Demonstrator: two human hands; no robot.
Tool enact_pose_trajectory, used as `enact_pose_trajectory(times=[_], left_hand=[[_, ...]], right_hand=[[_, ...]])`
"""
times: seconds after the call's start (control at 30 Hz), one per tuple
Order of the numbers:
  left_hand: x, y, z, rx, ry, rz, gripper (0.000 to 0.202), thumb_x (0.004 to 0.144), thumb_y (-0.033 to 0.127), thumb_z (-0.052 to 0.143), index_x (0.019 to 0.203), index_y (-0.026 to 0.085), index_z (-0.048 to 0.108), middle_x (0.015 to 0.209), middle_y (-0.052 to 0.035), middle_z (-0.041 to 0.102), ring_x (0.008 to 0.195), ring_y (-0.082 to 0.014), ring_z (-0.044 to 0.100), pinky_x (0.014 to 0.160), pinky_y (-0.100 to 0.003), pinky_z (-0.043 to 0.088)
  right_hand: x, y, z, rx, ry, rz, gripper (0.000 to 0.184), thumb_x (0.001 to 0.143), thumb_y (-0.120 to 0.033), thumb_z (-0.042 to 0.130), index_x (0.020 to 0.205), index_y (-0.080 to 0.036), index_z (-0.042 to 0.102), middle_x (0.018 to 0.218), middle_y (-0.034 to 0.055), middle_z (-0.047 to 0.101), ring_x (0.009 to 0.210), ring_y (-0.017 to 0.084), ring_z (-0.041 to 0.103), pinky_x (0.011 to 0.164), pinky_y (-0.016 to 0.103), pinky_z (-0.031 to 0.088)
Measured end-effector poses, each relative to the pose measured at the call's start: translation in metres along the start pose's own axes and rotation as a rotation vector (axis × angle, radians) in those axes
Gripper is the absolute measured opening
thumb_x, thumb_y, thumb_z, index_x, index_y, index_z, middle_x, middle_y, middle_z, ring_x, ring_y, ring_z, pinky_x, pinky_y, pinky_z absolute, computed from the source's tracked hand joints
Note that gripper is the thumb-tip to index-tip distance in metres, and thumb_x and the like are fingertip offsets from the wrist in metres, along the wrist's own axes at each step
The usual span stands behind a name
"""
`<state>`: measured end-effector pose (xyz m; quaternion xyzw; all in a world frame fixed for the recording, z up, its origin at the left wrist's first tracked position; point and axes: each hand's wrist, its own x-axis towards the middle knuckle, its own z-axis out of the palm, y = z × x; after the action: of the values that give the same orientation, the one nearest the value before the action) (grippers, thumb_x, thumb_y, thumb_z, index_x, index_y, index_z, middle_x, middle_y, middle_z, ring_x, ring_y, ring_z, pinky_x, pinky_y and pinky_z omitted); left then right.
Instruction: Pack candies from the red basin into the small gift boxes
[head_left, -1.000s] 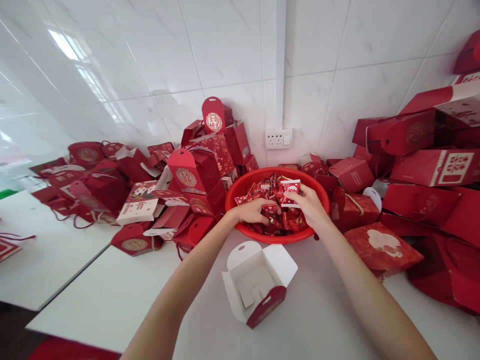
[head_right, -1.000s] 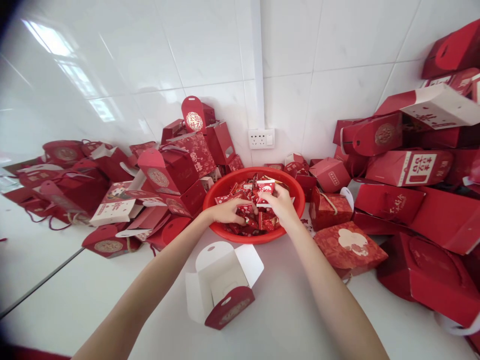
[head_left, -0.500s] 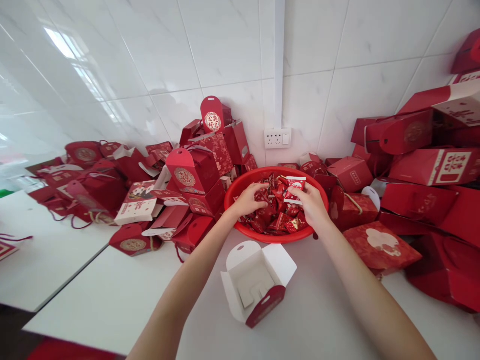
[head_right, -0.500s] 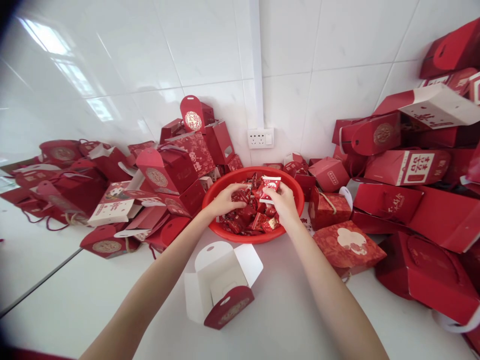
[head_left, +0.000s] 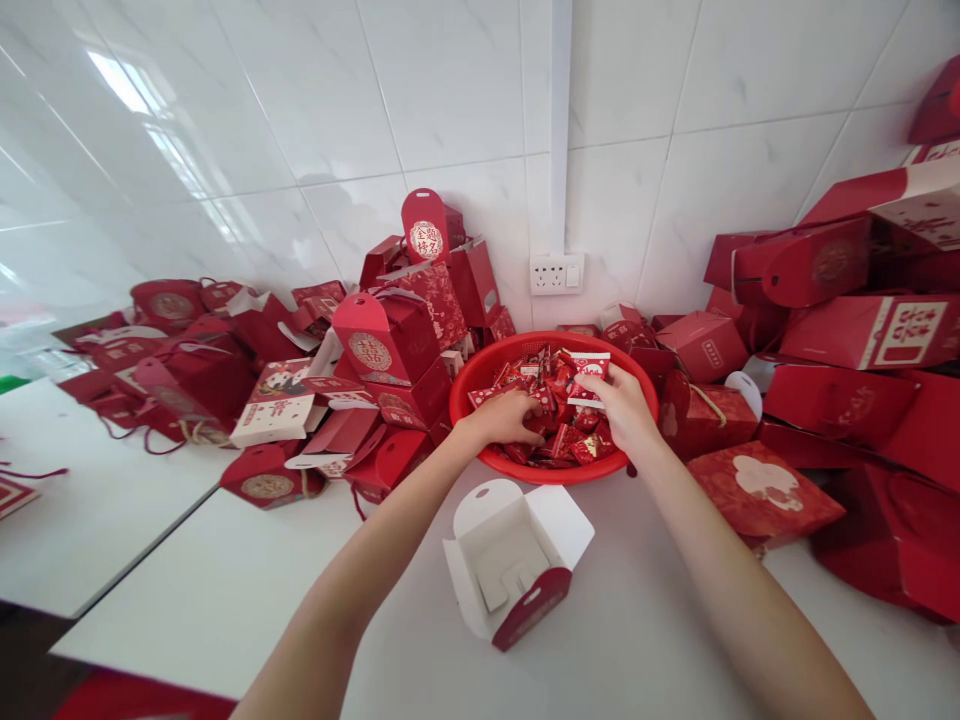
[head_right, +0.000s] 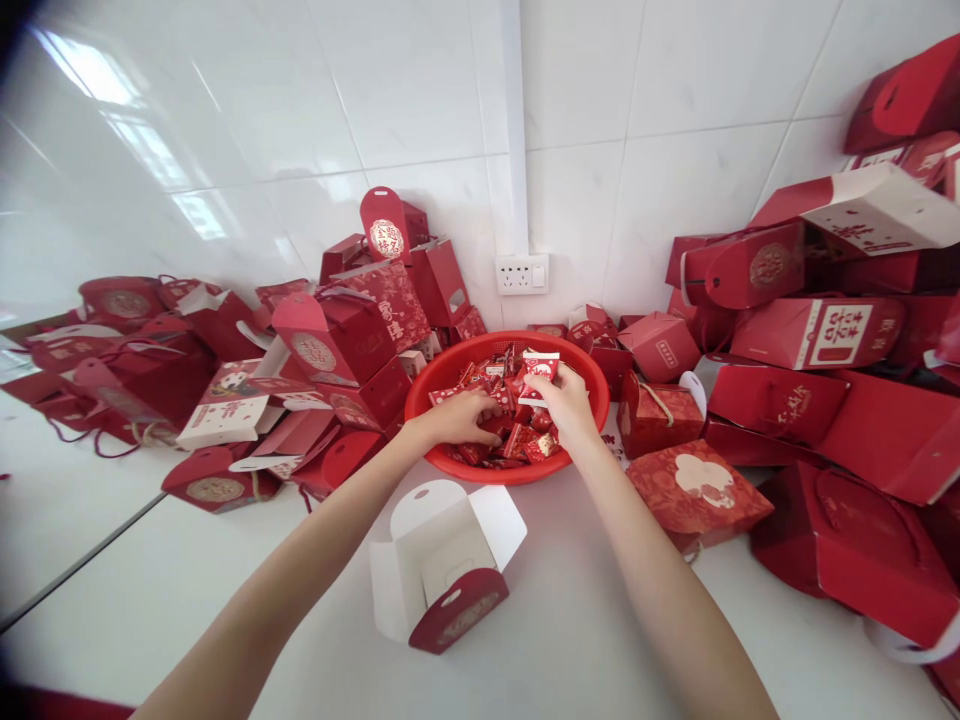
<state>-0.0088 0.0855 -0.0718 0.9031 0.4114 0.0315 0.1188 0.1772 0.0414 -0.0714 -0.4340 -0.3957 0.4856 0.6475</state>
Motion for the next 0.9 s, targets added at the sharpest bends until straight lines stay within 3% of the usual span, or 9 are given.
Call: enact_pose_trajectory(times=[0.1,0.27,0.33,0.47,0.67,0.73,0.83,0.9], left_hand=[[0.000,0.003,0.000,0.068,0.001,-0.011,0.038,0.070,0.042,0.083,0.095,0.016,0.069,0.099,-0.0102,0.071,0.091,-0.0273,0.065,0.075,-0.030,0.048],[0.000,0.001,0.003,0.012,-0.009,0.031,0.027,0.076,0.023,0.071,0.102,0.015,0.069,0.100,-0.0105,0.074,0.092,-0.0274,0.067,0.080,-0.032,0.050],[0.000,-0.002,0.004,-0.048,0.043,0.012,0.030,0.080,0.018,0.062,0.109,0.015,0.069,0.100,-0.0101,0.075,0.091,-0.0263,0.069,0.084,-0.032,0.052],[0.001,-0.004,0.004,-0.142,0.183,-0.019,0.044,0.081,0.009,0.050,0.121,0.017,0.067,0.119,-0.0085,0.074,0.108,-0.0249,0.069,0.101,-0.033,0.050],[0.002,-0.004,0.000,-0.238,0.319,-0.064,0.047,0.084,0.006,0.038,0.116,0.019,0.071,0.115,-0.0033,0.075,0.108,-0.0213,0.069,0.104,-0.031,0.048],[0.004,-0.004,0.000,-0.245,0.247,-0.008,0.044,0.085,0.007,0.037,0.107,0.019,0.074,0.111,-0.0019,0.077,0.104,-0.0195,0.069,0.101,-0.028,0.048],[0.007,-0.003,0.001,-0.228,0.014,0.163,0.034,0.086,0.012,0.044,0.097,0.018,0.076,0.104,-0.0020,0.078,0.095,-0.0179,0.070,0.094,-0.024,0.048],[0.011,0.000,-0.001,-0.215,-0.057,0.241,0.026,0.086,0.017,0.050,0.090,0.017,0.076,0.094,-0.0029,0.078,0.084,-0.0171,0.069,0.085,-0.024,0.049]], right_hand=[[0.000,0.000,0.000,0.014,0.027,-0.004,0.030,0.054,-0.033,0.079,0.079,-0.019,0.069,0.067,-0.0025,0.069,0.055,0.014,0.060,0.044,0.023,0.046],[0.001,-0.001,0.001,0.119,0.138,-0.073,0.027,0.055,-0.031,0.078,0.077,-0.020,0.067,0.067,-0.0034,0.069,0.058,0.014,0.063,0.050,0.024,0.051],[0.001,0.000,0.000,0.151,0.161,-0.096,0.026,0.056,-0.030,0.077,0.077,-0.020,0.067,0.068,-0.0033,0.069,0.061,0.015,0.065,0.056,0.026,0.054],[0.004,0.002,-0.002,0.141,0.168,-0.092,0.026,0.057,-0.033,0.077,0.077,-0.021,0.066,0.068,-0.0032,0.068,0.061,0.016,0.065,0.059,0.029,0.056],[0.012,0.001,-0.011,0.292,0.483,-0.313,0.021,0.060,-0.030,0.069,0.074,-0.023,0.055,0.066,-0.0065,0.061,0.062,0.013,0.062,0.059,0.026,0.054],[0.014,0.002,-0.014,0.306,0.515,-0.343,0.021,0.061,-0.031,0.067,0.072,-0.024,0.051,0.066,-0.0064,0.060,0.063,0.013,0.063,0.060,0.025,0.053],[0.016,0.004,-0.017,0.280,0.515,-0.343,0.022,0.063,-0.032,0.066,0.073,-0.024,0.048,0.067,-0.0066,0.059,0.063,0.013,0.062,0.059,0.026,0.053],[0.017,0.005,-0.019,0.279,0.528,-0.360,0.022,0.063,-0.033,0.065,0.074,-0.025,0.048,0.068,-0.0069,0.058,0.064,0.013,0.063,0.061,0.026,0.054]])
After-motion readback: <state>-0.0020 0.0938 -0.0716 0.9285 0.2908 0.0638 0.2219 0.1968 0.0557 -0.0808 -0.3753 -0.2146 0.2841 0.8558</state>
